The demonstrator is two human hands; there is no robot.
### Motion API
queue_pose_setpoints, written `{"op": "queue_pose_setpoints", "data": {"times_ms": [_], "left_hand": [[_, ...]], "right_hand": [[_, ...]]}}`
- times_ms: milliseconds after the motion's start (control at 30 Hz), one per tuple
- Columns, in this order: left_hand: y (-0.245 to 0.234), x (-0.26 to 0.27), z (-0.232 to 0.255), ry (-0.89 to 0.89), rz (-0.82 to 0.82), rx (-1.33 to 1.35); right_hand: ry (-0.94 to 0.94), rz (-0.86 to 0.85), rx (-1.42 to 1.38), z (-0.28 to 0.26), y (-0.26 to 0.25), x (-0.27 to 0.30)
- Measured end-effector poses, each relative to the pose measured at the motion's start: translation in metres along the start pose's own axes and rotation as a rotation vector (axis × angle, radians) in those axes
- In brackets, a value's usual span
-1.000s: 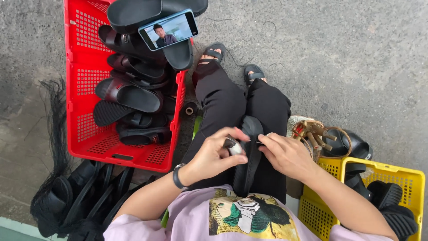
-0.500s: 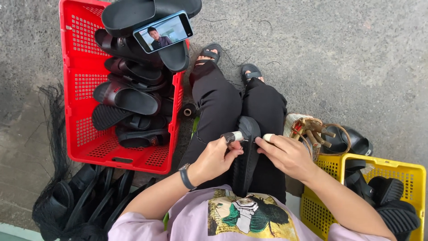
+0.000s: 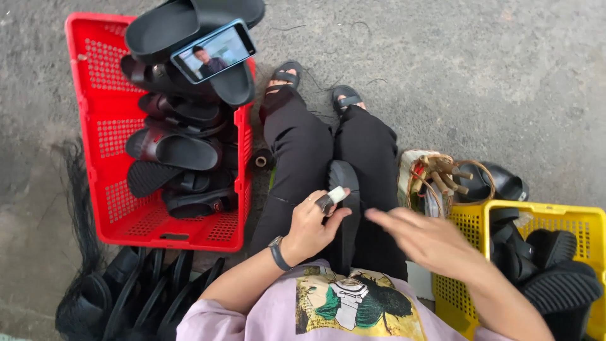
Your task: Hand-sewing the sole of a black sandal using a needle and thread.
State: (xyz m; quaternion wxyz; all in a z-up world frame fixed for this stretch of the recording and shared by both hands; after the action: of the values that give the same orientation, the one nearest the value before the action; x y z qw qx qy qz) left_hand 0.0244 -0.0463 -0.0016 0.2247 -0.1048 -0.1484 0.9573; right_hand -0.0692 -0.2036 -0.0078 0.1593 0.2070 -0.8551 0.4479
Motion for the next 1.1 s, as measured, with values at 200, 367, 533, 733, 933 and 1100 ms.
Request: {"op": "queue_pose_setpoints", "data": {"times_ms": [200, 367, 533, 733, 933, 1100], "left_hand": [[-0.007, 0.009, 0.004, 0.229, 0.076, -0.058], [-0.004, 0.019, -0.010, 0.259, 0.113, -0.038], [-0.008, 0.017, -0.005, 0.305, 0.133, -0.008], [-0.008, 0.021, -0.011, 0.334, 0.156, -0.010], [-0.015, 0.016, -0.002, 0.340, 0.153, 0.081], [-0.011, 0.015, -0.006, 0.336, 0.136, 0.080]], "right_hand": [[-0.162, 0.133, -0.800, -0.042, 0.018, -0.030], [0.024, 0.460, -0.609, -0.016, 0.012, -0.020], [0.137, 0.661, -0.582, -0.020, -0.008, -0.021], [-0.191, 0.631, 0.352, -0.059, -0.023, -0.029], [-0.261, 0.680, 0.673, -0.076, -0.032, -0.026], [-0.196, 0.695, 0.135, -0.069, -0.042, -0.035]]}}
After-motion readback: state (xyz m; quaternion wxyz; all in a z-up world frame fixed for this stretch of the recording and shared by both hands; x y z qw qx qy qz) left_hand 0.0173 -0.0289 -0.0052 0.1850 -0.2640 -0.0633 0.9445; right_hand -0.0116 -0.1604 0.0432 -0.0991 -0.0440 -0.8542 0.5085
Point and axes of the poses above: each hand's wrist, its own x-axis away from the middle knuckle, its own y-axis out of the palm, z = x × y, the point moved 8 cm from there along -x, towards the middle knuckle, and after that the axes turned 6 degrees about z, right-handed, at the moved point
